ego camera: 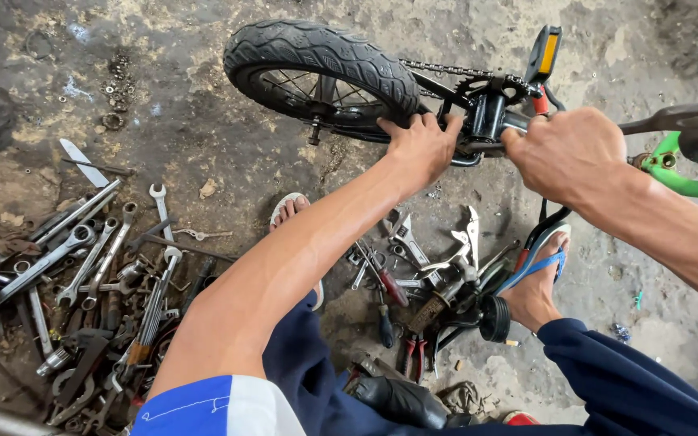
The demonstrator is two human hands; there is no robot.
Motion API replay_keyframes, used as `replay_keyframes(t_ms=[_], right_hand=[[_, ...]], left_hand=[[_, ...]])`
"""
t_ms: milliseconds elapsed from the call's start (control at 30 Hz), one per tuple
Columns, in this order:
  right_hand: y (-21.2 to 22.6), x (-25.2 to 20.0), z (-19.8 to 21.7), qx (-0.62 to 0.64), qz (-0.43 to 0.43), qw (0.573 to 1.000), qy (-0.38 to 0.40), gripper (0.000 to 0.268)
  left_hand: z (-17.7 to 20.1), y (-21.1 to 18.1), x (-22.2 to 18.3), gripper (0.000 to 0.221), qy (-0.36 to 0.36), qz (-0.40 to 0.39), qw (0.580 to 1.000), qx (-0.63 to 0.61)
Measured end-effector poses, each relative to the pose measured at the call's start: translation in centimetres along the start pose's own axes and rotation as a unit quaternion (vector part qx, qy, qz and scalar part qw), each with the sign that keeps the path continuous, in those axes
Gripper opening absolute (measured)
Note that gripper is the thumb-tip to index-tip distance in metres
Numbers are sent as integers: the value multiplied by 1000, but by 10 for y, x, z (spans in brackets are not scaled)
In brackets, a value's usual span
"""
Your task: Repairing a small bicycle by loosening bolts and adjusting components using wrenches and a hammer.
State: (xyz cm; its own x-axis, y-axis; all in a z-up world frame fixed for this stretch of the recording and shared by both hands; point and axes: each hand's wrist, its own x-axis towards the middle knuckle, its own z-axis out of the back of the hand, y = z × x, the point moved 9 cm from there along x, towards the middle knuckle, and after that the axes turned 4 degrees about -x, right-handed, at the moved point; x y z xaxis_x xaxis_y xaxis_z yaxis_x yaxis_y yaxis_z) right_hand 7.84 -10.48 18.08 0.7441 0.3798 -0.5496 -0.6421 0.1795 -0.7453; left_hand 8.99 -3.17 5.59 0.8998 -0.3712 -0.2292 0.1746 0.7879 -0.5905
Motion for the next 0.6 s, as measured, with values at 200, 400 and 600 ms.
replay_keyframes(t_ms=[200, 400, 600], right_hand=[[11, 9, -1, -6, -4, 1000, 11, 28], [3, 0, -41, 19, -36, 998, -45, 23], [74, 7, -100, 408, -118, 816, -391, 18]], left_hand=[[4, 2, -3, 41, 4, 3, 1000, -8], [9, 2, -13, 44, -15, -15, 999, -25], [-1, 2, -13, 57, -55, -46, 997, -1]])
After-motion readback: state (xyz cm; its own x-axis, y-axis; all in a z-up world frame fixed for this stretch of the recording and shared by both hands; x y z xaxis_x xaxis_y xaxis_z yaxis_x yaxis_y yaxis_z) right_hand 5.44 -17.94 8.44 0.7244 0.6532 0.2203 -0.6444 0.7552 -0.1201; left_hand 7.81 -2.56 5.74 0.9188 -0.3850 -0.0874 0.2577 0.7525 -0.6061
